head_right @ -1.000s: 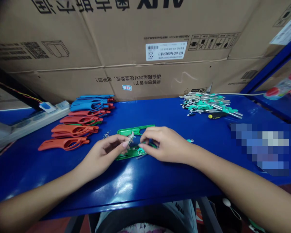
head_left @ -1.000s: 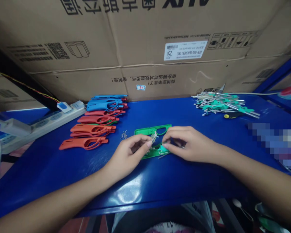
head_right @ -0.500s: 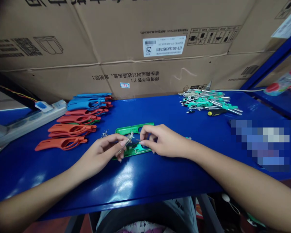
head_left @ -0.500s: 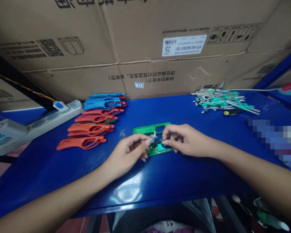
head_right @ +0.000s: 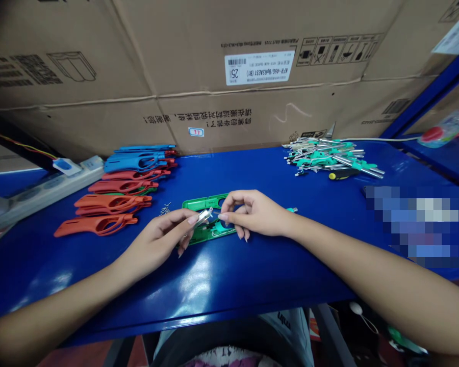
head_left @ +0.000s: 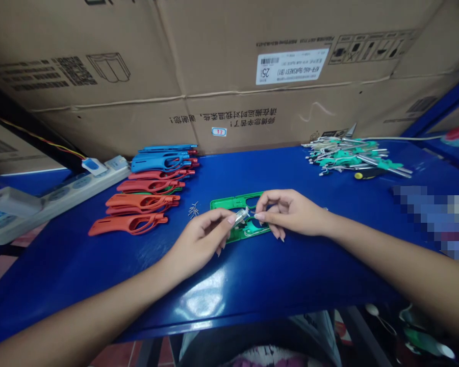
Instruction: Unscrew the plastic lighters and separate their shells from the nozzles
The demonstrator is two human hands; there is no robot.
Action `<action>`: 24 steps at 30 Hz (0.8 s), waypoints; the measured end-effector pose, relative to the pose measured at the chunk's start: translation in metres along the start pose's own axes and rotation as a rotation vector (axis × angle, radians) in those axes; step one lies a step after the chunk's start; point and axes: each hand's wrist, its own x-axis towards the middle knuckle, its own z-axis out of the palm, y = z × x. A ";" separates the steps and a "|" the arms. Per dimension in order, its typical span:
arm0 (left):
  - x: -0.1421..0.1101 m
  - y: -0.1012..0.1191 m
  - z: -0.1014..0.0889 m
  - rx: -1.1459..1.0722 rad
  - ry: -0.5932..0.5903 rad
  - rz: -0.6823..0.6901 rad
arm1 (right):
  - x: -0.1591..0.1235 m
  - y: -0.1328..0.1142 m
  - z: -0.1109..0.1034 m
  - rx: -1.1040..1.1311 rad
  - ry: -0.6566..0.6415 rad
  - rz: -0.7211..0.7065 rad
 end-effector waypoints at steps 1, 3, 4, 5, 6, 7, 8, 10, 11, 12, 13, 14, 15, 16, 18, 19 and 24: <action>0.000 0.000 0.000 0.004 -0.003 0.002 | 0.000 0.000 0.000 -0.006 -0.003 -0.008; 0.000 0.000 0.000 0.014 -0.010 0.005 | 0.000 0.000 0.000 -0.021 -0.002 -0.027; 0.000 0.000 0.000 0.019 -0.013 0.006 | 0.001 0.000 -0.001 -0.033 -0.002 -0.034; 0.000 0.000 0.000 0.022 -0.016 0.007 | 0.001 0.001 -0.001 -0.043 -0.003 -0.041; 0.000 0.000 0.000 0.024 -0.019 0.008 | 0.001 0.002 -0.001 -0.054 -0.004 -0.045; 0.000 0.000 0.000 0.024 -0.022 0.008 | 0.001 0.003 -0.001 -0.062 -0.005 -0.049; 0.000 0.000 0.000 0.023 -0.024 0.009 | 0.000 0.004 -0.002 -0.070 -0.006 -0.053; 0.000 0.000 0.000 0.026 -0.032 0.011 | 0.000 0.005 -0.002 -0.080 -0.007 -0.059; 0.000 -0.001 0.000 0.031 -0.033 0.012 | 0.000 0.006 -0.002 -0.082 -0.009 -0.063; 0.000 -0.001 -0.001 0.035 -0.035 0.010 | 0.000 0.006 -0.003 -0.084 -0.012 -0.067; 0.000 -0.001 -0.001 0.039 -0.040 0.008 | 0.000 0.006 -0.003 -0.085 -0.016 -0.070; 0.000 -0.001 -0.001 0.042 -0.043 0.007 | 0.000 0.006 -0.003 -0.087 -0.019 -0.072; 0.000 -0.001 -0.001 0.042 -0.045 0.007 | 0.000 0.006 -0.003 -0.089 -0.022 -0.071; 0.000 -0.001 -0.001 0.042 -0.044 0.007 | 0.001 0.006 -0.003 -0.092 -0.023 -0.069; 0.000 0.000 -0.001 0.035 -0.041 0.007 | 0.001 0.005 -0.003 -0.095 -0.016 -0.062; 0.000 0.000 -0.001 0.030 -0.037 0.005 | 0.000 0.005 -0.003 -0.097 -0.010 -0.061; 0.000 0.001 -0.001 0.017 -0.037 -0.006 | 0.000 0.002 -0.002 -0.117 0.005 -0.076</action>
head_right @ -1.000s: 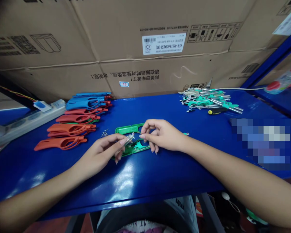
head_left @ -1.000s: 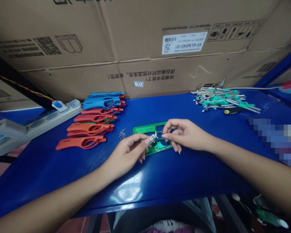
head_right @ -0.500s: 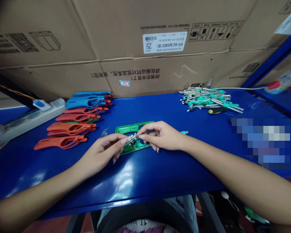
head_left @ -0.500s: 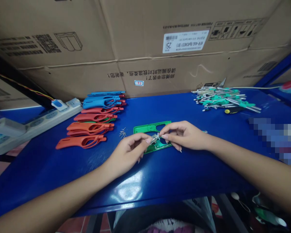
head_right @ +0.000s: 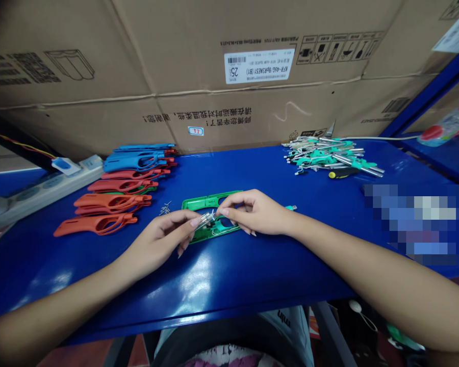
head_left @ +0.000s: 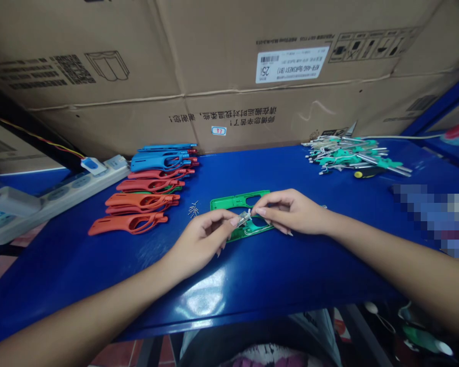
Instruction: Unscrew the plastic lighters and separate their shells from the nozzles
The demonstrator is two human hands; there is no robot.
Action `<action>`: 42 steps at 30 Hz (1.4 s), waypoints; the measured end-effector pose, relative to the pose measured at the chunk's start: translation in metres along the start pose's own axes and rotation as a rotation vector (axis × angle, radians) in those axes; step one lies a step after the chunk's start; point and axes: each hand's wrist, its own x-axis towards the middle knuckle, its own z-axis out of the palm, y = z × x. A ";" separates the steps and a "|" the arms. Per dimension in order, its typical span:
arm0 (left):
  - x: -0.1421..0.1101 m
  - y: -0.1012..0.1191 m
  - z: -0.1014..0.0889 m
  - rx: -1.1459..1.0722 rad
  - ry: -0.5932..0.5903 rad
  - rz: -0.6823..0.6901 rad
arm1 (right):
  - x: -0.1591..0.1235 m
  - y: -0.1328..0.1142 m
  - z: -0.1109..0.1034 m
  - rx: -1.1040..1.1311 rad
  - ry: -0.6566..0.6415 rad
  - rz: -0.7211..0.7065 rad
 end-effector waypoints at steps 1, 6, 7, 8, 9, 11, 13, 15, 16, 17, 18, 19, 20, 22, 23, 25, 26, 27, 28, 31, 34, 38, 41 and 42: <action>0.000 0.000 0.000 0.002 -0.003 -0.001 | 0.000 0.000 0.000 -0.003 0.000 -0.002; 0.001 -0.002 -0.001 0.025 -0.020 -0.018 | 0.000 0.000 0.000 -0.013 -0.004 0.004; 0.001 -0.002 -0.001 0.029 -0.021 -0.022 | 0.000 0.000 0.000 -0.014 -0.004 0.004; 0.001 -0.002 -0.001 0.033 -0.021 -0.025 | 0.000 0.000 0.000 -0.015 -0.004 0.006; 0.001 -0.002 -0.001 0.035 -0.022 -0.026 | 0.000 0.000 0.000 -0.016 -0.002 0.008; 0.000 -0.001 -0.001 0.041 -0.025 -0.021 | 0.000 0.000 -0.001 -0.020 -0.004 0.011; 0.000 -0.001 -0.001 0.043 -0.028 -0.016 | 0.000 -0.001 -0.001 -0.024 -0.005 0.014; 0.000 -0.001 -0.002 0.036 -0.029 -0.014 | 0.000 -0.001 -0.001 -0.026 -0.010 0.014; 0.000 -0.001 -0.002 0.032 -0.030 -0.014 | 0.000 -0.001 -0.001 -0.026 -0.013 0.014; 0.000 -0.002 -0.002 0.029 -0.031 -0.014 | 0.000 -0.001 -0.001 -0.027 -0.015 0.013; 0.000 -0.002 -0.002 0.027 -0.031 -0.013 | 0.000 -0.001 -0.001 -0.029 -0.016 0.011; 0.000 -0.002 -0.001 0.028 -0.032 -0.011 | 0.000 -0.001 -0.001 -0.033 -0.018 0.009; 0.000 -0.002 -0.001 0.031 -0.033 -0.008 | 0.000 -0.001 -0.001 -0.038 -0.017 0.007; 0.000 -0.001 -0.001 0.038 -0.037 0.002 | 0.000 -0.001 -0.001 -0.050 -0.017 0.008; 0.000 -0.001 -0.001 0.040 -0.039 0.008 | 0.000 -0.001 -0.001 -0.055 -0.018 0.010; 0.000 -0.001 -0.001 0.046 -0.045 0.013 | 0.000 -0.002 -0.001 -0.064 -0.020 0.011; 0.000 -0.001 -0.002 0.048 -0.049 0.014 | 0.001 -0.002 -0.001 -0.066 -0.019 0.011; 0.000 -0.002 -0.002 0.048 -0.051 0.012 | 0.000 -0.002 -0.001 -0.068 -0.019 0.011; 0.000 -0.002 -0.002 0.049 -0.054 0.010 | 0.000 -0.002 -0.001 -0.067 -0.017 0.010; 0.001 -0.004 -0.002 0.054 -0.062 0.009 | 0.000 -0.002 -0.001 -0.062 -0.019 0.012; 0.001 -0.004 -0.002 0.062 -0.065 0.010 | -0.001 -0.001 -0.001 -0.067 -0.021 0.015; 0.001 -0.002 -0.001 0.064 -0.063 0.007 | -0.001 -0.001 -0.001 -0.085 -0.021 0.015; 0.001 -0.002 0.000 0.061 -0.059 -0.012 | -0.001 -0.003 -0.001 -0.087 -0.021 0.023; 0.001 -0.001 0.000 0.060 -0.057 -0.022 | -0.001 -0.003 0.000 -0.091 -0.021 0.027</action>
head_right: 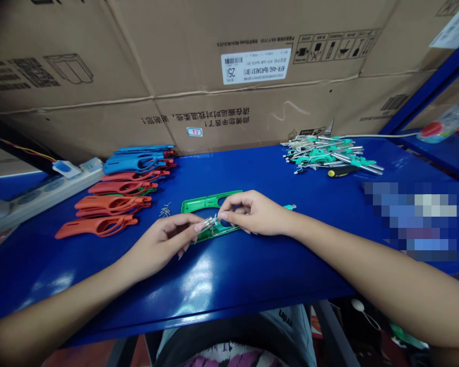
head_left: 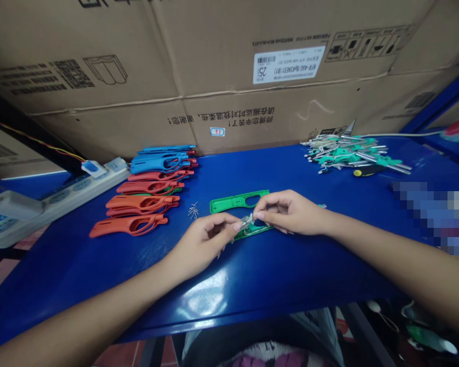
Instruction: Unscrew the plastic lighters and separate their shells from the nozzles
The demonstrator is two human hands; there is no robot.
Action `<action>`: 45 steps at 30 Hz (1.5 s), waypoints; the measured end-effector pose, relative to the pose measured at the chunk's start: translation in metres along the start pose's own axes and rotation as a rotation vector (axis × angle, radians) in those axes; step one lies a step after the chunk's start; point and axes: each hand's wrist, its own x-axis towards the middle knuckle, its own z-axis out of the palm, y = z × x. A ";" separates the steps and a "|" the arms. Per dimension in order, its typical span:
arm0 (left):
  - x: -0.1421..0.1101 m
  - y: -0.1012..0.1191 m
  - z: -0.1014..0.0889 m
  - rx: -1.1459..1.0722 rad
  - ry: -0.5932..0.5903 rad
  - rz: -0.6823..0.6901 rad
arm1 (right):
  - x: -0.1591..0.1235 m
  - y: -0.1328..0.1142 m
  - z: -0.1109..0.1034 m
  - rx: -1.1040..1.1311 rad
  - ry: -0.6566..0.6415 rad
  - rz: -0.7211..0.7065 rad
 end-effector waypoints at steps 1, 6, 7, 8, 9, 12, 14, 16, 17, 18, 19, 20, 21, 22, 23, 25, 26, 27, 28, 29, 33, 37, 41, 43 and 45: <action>0.000 0.000 0.000 0.000 0.004 -0.008 | 0.000 -0.001 0.001 -0.007 0.003 0.003; -0.002 0.001 0.003 0.021 0.042 0.029 | 0.000 -0.001 0.004 -0.062 0.036 -0.033; -0.002 0.001 0.003 0.030 0.047 0.039 | 0.001 0.000 0.004 -0.070 0.041 -0.045; -0.002 0.001 0.004 0.041 0.053 0.045 | 0.001 0.001 0.004 -0.076 0.044 -0.054; -0.002 0.001 0.004 0.050 0.060 0.048 | 0.001 0.002 0.004 -0.082 0.046 -0.058; -0.003 0.001 0.005 0.072 0.080 0.065 | 0.001 0.004 0.004 -0.096 0.049 -0.059; -0.003 0.002 0.006 0.098 0.084 0.098 | 0.000 0.005 0.004 -0.129 0.053 -0.079; -0.003 0.002 0.006 0.131 0.084 0.130 | -0.001 0.004 0.004 -0.179 0.063 -0.122; -0.003 0.002 0.006 0.143 0.086 0.138 | -0.001 0.004 0.004 -0.202 0.067 -0.144; -0.003 0.003 0.007 0.150 0.087 0.141 | -0.001 0.004 0.004 -0.222 0.071 -0.165; -0.003 0.003 0.007 0.152 0.088 0.139 | -0.002 0.004 0.004 -0.237 0.075 -0.184; -0.003 0.003 0.007 0.152 0.089 0.136 | -0.002 0.004 0.004 -0.252 0.077 -0.201; -0.003 0.003 0.007 0.151 0.091 0.134 | -0.002 0.005 0.004 -0.267 0.080 -0.217; -0.004 0.004 0.007 0.151 0.093 0.132 | -0.001 0.005 0.004 -0.280 0.083 -0.231; -0.003 0.004 0.007 0.153 0.094 0.129 | -0.001 0.005 0.004 -0.293 0.084 -0.242; -0.003 0.004 0.008 0.148 0.092 0.126 | 0.000 0.005 0.003 -0.294 0.076 -0.246; -0.003 0.004 0.008 0.137 0.090 0.125 | 0.001 0.004 0.003 -0.271 0.070 -0.236; -0.002 0.004 0.008 0.122 0.089 0.123 | 0.002 0.004 0.002 -0.229 0.063 -0.216; -0.002 0.004 0.008 0.101 0.092 0.120 | 0.003 0.005 0.002 -0.174 0.057 -0.186; -0.001 0.003 0.008 0.077 0.097 0.113 | 0.003 0.005 0.002 -0.113 0.050 -0.151; -0.001 0.001 0.007 0.024 0.121 0.066 | 0.004 0.006 0.001 0.053 0.031 -0.051; -0.001 0.000 0.006 0.040 0.108 0.049 | 0.005 0.006 0.000 0.084 0.027 -0.054; -0.001 0.001 0.006 0.070 0.095 0.069 | 0.005 0.006 0.000 0.038 0.021 -0.063; -0.001 0.001 0.006 0.086 0.091 0.073 | 0.004 0.007 0.001 0.028 0.025 -0.059; -0.002 0.002 0.006 0.085 0.093 0.068 | 0.004 0.007 0.001 0.022 0.031 -0.051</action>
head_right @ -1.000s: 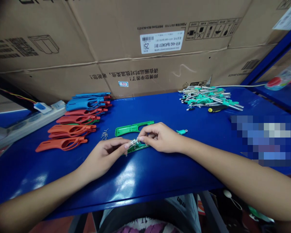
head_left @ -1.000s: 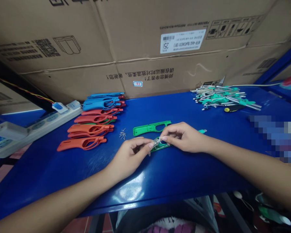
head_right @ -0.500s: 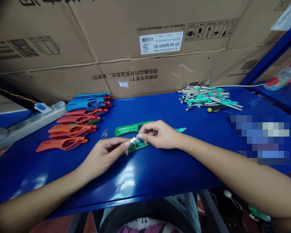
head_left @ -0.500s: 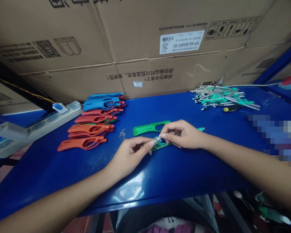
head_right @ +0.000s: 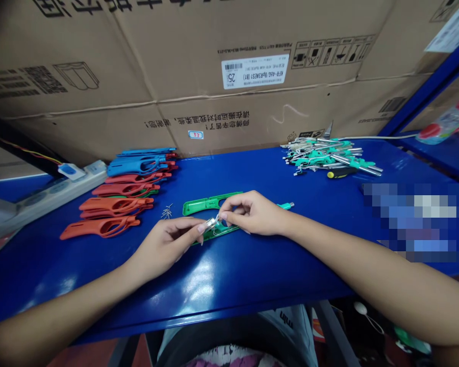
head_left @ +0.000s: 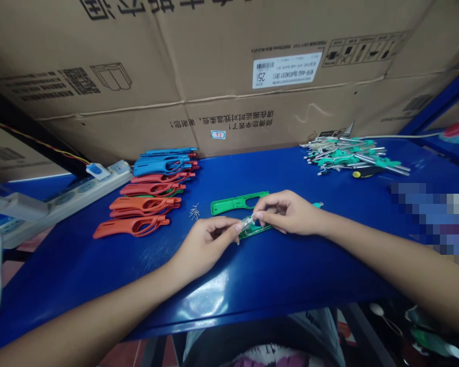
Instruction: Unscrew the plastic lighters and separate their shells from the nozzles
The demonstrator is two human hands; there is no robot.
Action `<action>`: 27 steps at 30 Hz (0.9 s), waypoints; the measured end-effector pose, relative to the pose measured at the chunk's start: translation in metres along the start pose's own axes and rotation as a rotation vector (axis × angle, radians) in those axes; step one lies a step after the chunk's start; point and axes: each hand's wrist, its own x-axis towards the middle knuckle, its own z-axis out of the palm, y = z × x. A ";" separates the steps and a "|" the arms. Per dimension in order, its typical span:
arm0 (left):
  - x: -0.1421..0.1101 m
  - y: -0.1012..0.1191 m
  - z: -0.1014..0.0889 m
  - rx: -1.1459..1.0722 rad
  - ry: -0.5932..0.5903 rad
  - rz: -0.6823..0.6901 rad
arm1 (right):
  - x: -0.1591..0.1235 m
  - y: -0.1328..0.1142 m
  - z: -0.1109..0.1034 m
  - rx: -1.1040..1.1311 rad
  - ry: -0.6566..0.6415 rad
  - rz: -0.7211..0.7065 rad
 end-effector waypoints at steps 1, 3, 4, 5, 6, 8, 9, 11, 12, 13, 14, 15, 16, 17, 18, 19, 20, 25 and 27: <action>0.000 0.000 0.000 -0.004 0.002 -0.004 | 0.000 0.000 0.000 -0.001 0.004 0.001; -0.001 0.001 0.000 -0.015 0.004 0.000 | -0.001 0.000 0.001 0.001 0.011 -0.006; -0.001 0.002 0.000 -0.019 0.002 0.007 | -0.001 0.000 0.001 0.007 0.014 -0.011; -0.001 0.002 0.000 -0.023 0.000 0.016 | -0.001 -0.001 0.001 0.014 0.015 -0.016; 0.000 0.003 0.000 -0.025 0.000 0.027 | -0.001 -0.001 0.002 0.019 0.016 -0.021; 0.000 0.003 0.000 -0.020 0.001 0.054 | -0.001 -0.001 0.002 0.023 0.016 -0.022; 0.001 0.002 0.000 -0.011 0.002 0.067 | -0.001 -0.001 0.002 0.022 0.018 -0.017; 0.002 0.002 0.000 0.012 0.004 0.089 | -0.001 -0.001 0.003 0.012 0.019 0.000; 0.002 0.001 0.000 0.022 0.005 0.097 | -0.002 -0.001 0.003 0.008 0.023 0.005; 0.002 0.001 0.000 0.027 0.006 0.104 | -0.002 -0.001 0.004 0.005 0.026 0.005; 0.002 0.001 0.000 0.028 0.008 0.109 | -0.002 -0.002 0.004 0.003 0.030 -0.001; 0.002 0.002 0.000 0.027 0.011 0.114 | -0.002 -0.002 0.004 0.005 0.034 -0.010; 0.002 0.002 0.000 0.024 0.015 0.120 | -0.002 -0.002 0.005 0.010 0.037 -0.018; 0.002 0.002 0.000 0.021 0.017 0.121 | -0.002 -0.002 0.005 0.017 0.034 -0.024; 0.001 0.002 0.001 0.018 0.019 0.115 | -0.002 -0.002 0.004 0.026 0.026 -0.026; 0.001 0.002 0.001 0.016 0.019 0.106 | -0.002 -0.002 0.004 0.039 0.018 -0.028; 0.001 0.002 0.001 0.014 0.019 0.095 | -0.001 -0.002 0.003 0.052 0.013 -0.027; 0.000 0.000 0.001 0.027 0.029 0.086 | 0.003 -0.003 0.001 0.079 0.014 0.017; 0.000 0.000 0.001 0.040 0.028 0.086 | 0.003 -0.004 0.001 0.081 0.028 0.031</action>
